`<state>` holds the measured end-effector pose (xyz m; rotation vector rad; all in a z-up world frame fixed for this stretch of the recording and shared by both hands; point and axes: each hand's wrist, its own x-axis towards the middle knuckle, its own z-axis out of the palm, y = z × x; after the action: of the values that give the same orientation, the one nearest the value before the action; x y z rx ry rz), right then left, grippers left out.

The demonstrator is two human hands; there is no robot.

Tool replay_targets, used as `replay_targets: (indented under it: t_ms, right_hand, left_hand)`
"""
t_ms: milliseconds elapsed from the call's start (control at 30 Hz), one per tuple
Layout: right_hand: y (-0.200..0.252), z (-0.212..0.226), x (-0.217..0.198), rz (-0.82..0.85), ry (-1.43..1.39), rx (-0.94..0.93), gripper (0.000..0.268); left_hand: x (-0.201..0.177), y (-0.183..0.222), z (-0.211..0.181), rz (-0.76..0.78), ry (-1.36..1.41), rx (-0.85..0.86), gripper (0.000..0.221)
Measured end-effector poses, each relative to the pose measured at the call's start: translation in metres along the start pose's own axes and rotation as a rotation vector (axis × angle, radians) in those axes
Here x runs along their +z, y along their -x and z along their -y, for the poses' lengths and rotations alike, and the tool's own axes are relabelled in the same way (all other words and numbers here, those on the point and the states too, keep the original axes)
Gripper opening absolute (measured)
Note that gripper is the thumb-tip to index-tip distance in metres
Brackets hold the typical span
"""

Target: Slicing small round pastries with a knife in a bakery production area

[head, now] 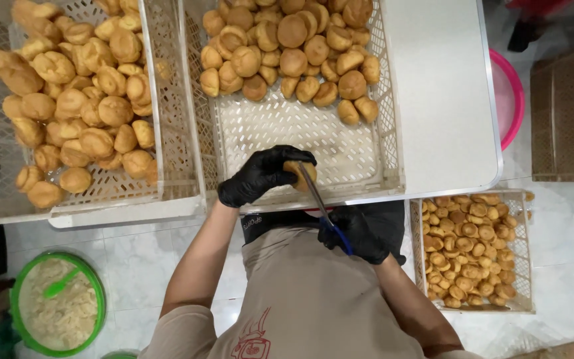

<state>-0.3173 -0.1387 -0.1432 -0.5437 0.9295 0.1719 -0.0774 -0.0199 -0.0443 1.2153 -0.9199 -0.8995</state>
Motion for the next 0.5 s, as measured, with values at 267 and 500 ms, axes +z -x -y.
replay_targets:
  t_ms: [267, 500]
  right_hand:
    - [-0.012, -0.005, -0.04, 0.258, 0.09, -0.407, 0.033]
    - [0.018, 0.025, -0.014, -0.084, -0.307, 0.031, 0.022]
  left_hand:
    - [-0.05, -0.037, -0.066, -0.181, 0.61, 0.278, 0.125]
    - [0.012, -0.149, 0.052, -0.064, -0.604, -0.048, 0.091]
